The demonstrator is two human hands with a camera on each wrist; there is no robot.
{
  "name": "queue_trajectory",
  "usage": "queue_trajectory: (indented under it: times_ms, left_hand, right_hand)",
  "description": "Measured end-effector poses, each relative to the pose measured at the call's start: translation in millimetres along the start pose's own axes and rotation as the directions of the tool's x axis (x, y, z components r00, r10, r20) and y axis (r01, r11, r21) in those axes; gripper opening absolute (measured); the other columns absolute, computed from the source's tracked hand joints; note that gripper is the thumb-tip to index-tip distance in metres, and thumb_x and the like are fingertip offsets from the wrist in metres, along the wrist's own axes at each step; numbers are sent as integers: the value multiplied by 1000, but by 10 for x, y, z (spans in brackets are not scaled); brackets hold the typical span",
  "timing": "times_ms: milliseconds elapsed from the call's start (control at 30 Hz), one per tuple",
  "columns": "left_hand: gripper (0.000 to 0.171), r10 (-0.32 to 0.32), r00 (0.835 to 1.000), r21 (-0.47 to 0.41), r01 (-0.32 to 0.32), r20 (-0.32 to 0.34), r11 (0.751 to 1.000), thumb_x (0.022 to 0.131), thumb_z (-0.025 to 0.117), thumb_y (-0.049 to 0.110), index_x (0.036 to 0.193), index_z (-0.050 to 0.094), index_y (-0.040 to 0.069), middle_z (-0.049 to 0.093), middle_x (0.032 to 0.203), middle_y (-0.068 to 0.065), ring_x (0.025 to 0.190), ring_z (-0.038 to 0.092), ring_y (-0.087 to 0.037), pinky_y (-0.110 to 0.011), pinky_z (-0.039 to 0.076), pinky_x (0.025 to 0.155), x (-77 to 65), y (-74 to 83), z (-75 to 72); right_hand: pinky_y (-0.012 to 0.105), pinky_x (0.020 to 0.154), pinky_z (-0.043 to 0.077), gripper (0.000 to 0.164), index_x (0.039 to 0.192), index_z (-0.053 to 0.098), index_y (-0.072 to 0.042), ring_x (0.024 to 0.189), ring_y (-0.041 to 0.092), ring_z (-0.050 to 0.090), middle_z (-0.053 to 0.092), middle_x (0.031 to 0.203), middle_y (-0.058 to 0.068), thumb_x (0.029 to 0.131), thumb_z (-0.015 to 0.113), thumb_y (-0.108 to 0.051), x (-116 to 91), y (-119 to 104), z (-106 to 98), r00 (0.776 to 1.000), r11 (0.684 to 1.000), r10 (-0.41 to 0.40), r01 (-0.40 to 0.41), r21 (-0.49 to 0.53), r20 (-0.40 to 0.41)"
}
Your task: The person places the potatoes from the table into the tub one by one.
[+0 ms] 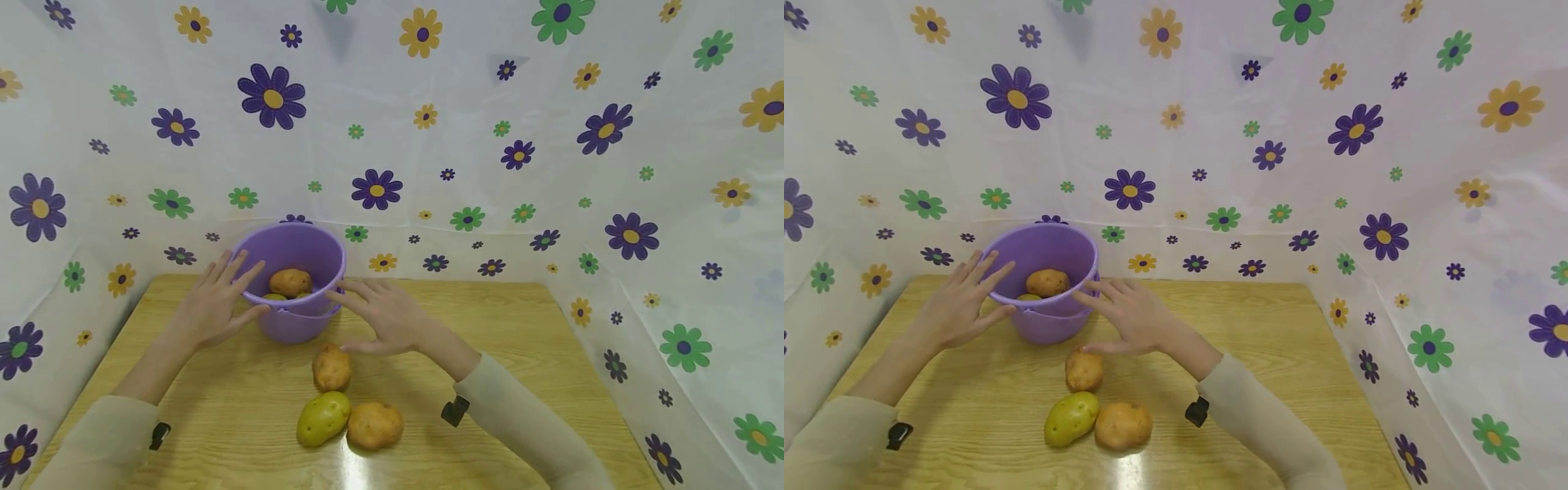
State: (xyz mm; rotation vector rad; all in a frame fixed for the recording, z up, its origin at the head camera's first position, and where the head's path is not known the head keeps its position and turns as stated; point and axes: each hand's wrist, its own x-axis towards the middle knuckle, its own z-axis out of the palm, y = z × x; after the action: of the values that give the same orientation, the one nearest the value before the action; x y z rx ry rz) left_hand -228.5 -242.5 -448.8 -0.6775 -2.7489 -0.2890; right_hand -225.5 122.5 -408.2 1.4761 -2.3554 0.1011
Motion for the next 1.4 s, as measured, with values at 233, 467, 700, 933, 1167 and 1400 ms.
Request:
queue_trajectory:
  times_ms: [233, 467, 700, 933, 1167, 1400]
  left_hand:
    - [84, -7, 1000, 0, 7, 14, 1000, 100, 61, 60, 165, 35, 14, 27, 171, -29, 161, 19, -52, -74, 26, 126, 18, 12, -37]
    - [84, -22, 999, 3, 22, 41, 1000, 100, 61, 59, 167, 33, 15, 25, 173, -28, 162, 16, -51, -73, 24, 128, 32, 17, -26]
    - [84, -20, 999, 1, 20, 30, 1000, 100, 62, 58, 166, 33, 15, 25, 172, -28, 162, 17, -52, -73, 24, 128, 22, 9, -15]
    - [85, -18, 999, -2, 18, 27, 1000, 100, 62, 59, 167, 33, 15, 25, 172, -29, 162, 17, -52, -73, 24, 128, 11, 7, -6]
    - [85, -17, 1000, 1, 17, 16, 1000, 100, 62, 58, 166, 33, 15, 25, 172, -29, 162, 17, -52, -72, 23, 128, -3, -3, 11]
    - [85, -28, 999, 5, 28, 25, 1000, 99, 64, 57, 166, 33, 15, 25, 173, -27, 163, 16, -51, -72, 23, 129, -7, 8, 13]
  right_hand:
    - [46, 113, 55, 94, 162, 40, -17, 138, 28, 62, 54, 160, 11, 90, 69, -69, -158, -68, 12, 999, 1000, -4, 4, -9, 39]
    - [47, 115, 54, 97, 164, 37, -16, 141, 29, 60, 53, 161, 12, 89, 70, -69, -345, -185, 63, 998, 1000, -15, 15, 9, 60]
    - [48, 114, 55, 94, 162, 40, -16, 142, 31, 59, 54, 160, 13, 89, 70, -68, -489, -284, 119, 998, 1000, -14, 12, 24, 67]
    - [49, 113, 56, 97, 163, 37, -16, 143, 31, 58, 52, 161, 14, 90, 66, -73, -629, -343, 214, 996, 999, -29, 28, 24, 80]
    - [46, 110, 58, 102, 161, 42, -15, 140, 29, 61, 54, 160, 13, 85, 70, -76, -760, -434, 299, 997, 1000, -12, 11, 12, 82]
    - [43, 105, 59, 105, 161, 43, -16, 135, 27, 63, 55, 159, 10, 82, 67, -82, -898, -524, 389, 996, 999, 7, -3, -37, 93]
